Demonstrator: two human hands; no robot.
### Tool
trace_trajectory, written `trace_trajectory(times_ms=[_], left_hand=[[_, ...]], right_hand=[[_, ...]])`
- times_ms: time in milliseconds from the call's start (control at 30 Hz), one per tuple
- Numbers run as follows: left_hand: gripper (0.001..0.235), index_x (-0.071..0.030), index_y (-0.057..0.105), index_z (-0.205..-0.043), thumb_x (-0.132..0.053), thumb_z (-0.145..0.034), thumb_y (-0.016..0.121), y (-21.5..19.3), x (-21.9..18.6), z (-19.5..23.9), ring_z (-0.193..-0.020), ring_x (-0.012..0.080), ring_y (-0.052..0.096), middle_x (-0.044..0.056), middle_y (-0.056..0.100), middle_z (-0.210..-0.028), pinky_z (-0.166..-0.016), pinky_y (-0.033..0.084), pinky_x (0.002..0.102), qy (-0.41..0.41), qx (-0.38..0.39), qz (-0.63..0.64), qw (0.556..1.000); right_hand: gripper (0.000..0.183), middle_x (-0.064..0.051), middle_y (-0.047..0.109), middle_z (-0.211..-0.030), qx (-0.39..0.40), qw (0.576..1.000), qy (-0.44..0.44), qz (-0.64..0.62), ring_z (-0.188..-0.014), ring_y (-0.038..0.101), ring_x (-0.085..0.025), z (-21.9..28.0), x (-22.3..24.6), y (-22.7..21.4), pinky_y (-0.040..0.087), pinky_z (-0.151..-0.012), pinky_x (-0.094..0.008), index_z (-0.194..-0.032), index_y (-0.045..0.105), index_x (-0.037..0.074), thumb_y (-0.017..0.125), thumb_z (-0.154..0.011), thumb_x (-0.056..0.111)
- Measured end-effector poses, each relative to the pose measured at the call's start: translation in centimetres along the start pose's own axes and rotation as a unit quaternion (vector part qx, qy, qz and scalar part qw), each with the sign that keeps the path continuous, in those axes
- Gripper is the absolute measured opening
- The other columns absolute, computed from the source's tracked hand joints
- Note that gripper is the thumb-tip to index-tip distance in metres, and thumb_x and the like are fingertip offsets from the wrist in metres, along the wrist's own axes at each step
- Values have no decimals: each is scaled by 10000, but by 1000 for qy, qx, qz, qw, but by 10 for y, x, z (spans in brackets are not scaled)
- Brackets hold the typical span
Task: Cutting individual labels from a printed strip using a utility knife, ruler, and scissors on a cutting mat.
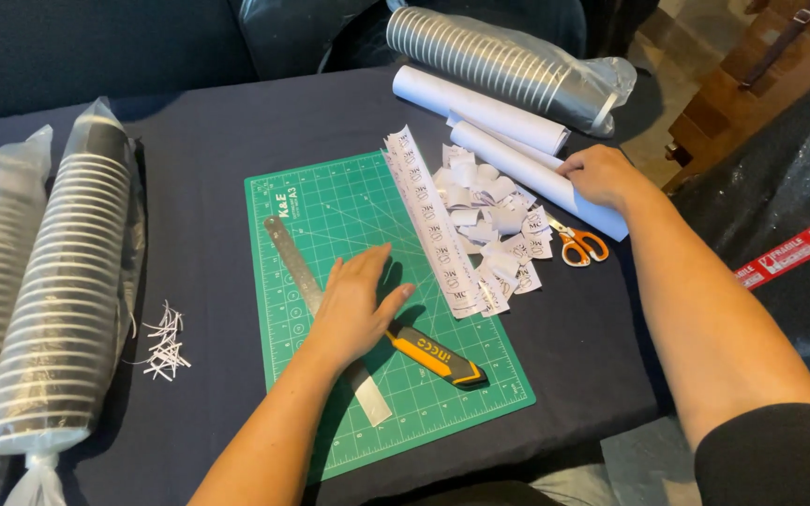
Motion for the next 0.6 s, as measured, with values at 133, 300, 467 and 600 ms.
trace_trajectory(times_ms=[133, 300, 467, 600], left_hand=[[646, -46, 519, -1519, -451, -1023, 603, 4, 14, -4, -1410, 392, 521, 203, 603, -1452, -1223, 231, 646, 13, -29, -22, 999], [571, -44, 575, -1473, -399, -1028, 610, 0, 19, -2, -1375, 380, 561, 199, 639, -1414, -1225, 241, 632, 7, -42, -12, 999], [539, -46, 601, -1447, -364, -1013, 630, -3, 15, 0, -1351, 374, 585, 203, 652, -1397, -1226, 244, 628, 1, -35, -10, 999], [534, -56, 602, -1449, -362, -1013, 631, -1, 15, -1, -1359, 369, 581, 189, 648, -1410, -1227, 243, 625, 3, -30, -23, 999]], right_hand=[[230, -153, 786, -1105, -42, 999, -1, 0, -1164, 692, -390, -2, -2, -8, 553, -970, -464, -1078, 834, 262, 661, -978, 149], [225, -228, 759, -1136, -70, 997, -35, -10, -1144, 686, -432, 14, 14, -28, 548, -968, -493, -1137, 825, 176, 649, -1018, 100], [219, -220, 758, -1182, -27, 998, -49, -4, -1215, 654, -438, 13, 24, -13, 523, -1030, -518, -1139, 812, 215, 629, -1025, 172], [195, -163, 751, -1116, -45, 998, -51, -13, -1150, 686, -376, -1, 7, -9, 540, -985, -476, -1114, 813, 177, 699, -978, 257]])
Point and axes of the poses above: each hand's wrist, its own z-axis away from the middle knuckle, its own y-axis out of the palm, x = y × z, the point moved 10 cm from there along -z, towards the middle knuckle
